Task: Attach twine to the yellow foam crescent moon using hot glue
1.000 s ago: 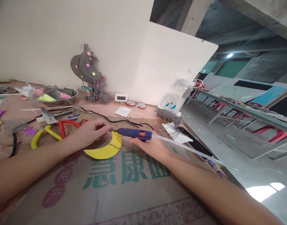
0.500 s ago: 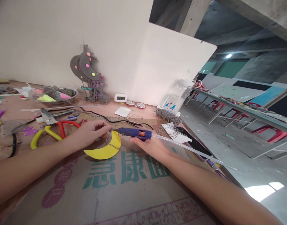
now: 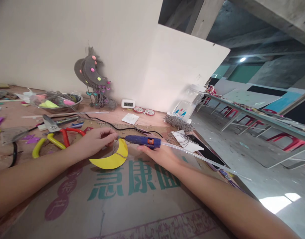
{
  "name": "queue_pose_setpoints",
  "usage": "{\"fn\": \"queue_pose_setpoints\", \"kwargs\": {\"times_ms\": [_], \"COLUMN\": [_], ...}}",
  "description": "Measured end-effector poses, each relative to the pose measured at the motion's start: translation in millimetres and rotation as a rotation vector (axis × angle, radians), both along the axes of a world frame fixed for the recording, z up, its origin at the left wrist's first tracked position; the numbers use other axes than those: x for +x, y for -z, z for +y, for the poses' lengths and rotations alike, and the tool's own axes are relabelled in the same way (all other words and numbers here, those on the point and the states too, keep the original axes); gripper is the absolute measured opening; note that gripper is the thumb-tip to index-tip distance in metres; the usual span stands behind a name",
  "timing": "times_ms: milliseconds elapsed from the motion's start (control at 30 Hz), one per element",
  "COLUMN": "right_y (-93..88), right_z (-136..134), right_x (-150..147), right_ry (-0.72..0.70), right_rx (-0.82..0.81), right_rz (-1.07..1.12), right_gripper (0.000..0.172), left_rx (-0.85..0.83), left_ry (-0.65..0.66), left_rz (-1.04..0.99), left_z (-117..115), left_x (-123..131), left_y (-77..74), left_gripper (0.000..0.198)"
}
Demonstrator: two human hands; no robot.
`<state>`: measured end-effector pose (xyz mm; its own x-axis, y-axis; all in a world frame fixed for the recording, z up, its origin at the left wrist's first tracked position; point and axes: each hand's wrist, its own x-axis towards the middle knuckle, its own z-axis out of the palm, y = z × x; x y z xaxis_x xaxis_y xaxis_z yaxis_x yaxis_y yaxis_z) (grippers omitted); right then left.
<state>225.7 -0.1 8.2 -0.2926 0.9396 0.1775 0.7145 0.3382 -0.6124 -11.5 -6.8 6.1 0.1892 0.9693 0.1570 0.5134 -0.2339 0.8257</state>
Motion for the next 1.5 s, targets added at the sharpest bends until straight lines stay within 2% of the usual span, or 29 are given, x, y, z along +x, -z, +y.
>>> {"fn": "queue_pose_setpoints", "kwargs": {"times_ms": [200, 633, 1067, 1167, 1333, 1433, 1500], "right_y": [-4.7, -1.2, -0.3, -8.9, -41.3, -56.0, -58.9], "right_z": [-1, 0, 6, 7, 11, 25, 42], "right_x": [-3, -2, 6, 4, -5, -10, -13], "right_ry": [-0.055, 0.003, 0.012, -0.018, -0.08, -0.054, -0.061], "right_rx": [-0.022, -0.011, 0.036, 0.085, 0.098, 0.046, 0.034], "right_rz": [0.032, 0.041, 0.076, 0.11, 0.22, 0.208, 0.149], "right_gripper": [0.03, 0.027, 0.037, 0.039, 0.034, 0.033, 0.037], "left_rx": [0.002, 0.01, -0.008, -0.023, -0.014, -0.023, -0.029], "left_ry": [-0.004, 0.001, 0.009, 0.007, 0.01, 0.002, 0.013], "left_rz": [0.011, 0.006, -0.015, -0.031, -0.044, -0.054, -0.067], "left_z": [1, -1, 1, 1, 1, 1, 1], "left_x": [-1, 0, -1, -1, 0, 1, 1], "left_y": [1.5, 0.2, 3.8, 4.1, 2.7, 2.7, 3.0], "left_gripper": [0.025, 0.028, 0.029, 0.031, 0.029, 0.03, 0.03]}}
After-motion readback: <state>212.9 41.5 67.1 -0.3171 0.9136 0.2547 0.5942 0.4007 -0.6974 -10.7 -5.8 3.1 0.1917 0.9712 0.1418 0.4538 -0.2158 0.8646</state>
